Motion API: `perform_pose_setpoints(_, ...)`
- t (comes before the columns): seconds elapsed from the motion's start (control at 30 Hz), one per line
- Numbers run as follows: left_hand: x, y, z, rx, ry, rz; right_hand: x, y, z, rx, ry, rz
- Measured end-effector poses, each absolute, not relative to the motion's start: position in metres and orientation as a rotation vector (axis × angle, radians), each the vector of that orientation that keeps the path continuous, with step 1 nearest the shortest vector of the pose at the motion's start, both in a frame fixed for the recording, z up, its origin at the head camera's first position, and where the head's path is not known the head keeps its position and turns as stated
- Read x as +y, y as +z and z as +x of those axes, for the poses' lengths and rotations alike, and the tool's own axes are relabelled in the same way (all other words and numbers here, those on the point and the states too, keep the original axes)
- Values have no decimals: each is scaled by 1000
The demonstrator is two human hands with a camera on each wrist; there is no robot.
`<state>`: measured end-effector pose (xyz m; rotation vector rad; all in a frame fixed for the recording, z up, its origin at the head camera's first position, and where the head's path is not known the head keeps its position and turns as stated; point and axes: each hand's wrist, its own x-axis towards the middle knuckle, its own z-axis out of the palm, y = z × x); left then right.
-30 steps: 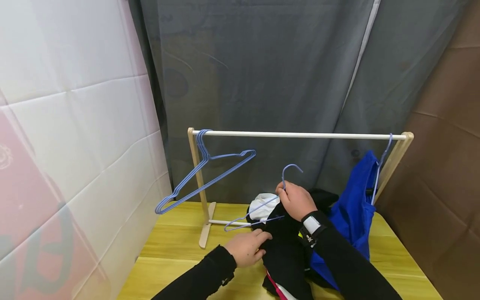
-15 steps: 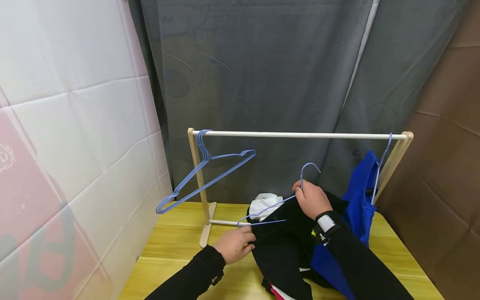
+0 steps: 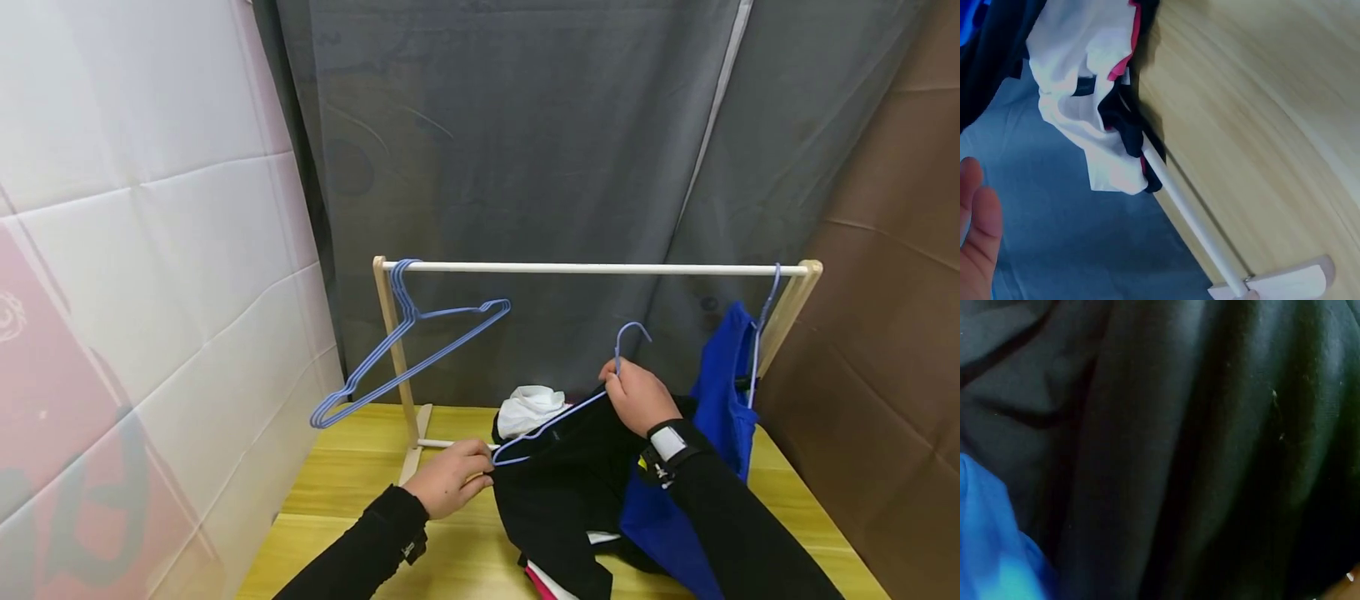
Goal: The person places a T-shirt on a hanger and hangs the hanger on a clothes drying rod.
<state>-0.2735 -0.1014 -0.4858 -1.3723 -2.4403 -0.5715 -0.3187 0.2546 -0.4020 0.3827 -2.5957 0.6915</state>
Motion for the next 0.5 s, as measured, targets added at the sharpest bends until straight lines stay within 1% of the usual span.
perform_pose_setpoints(0.23,-104,-478,-270,-2505,-570,-1335,252,-407,-320,-2617,625,384)
perform_pose_setpoints(0.5,-90,-460,-266,-2573,-569,-1233,230,-414,-318,-2615,575,476)
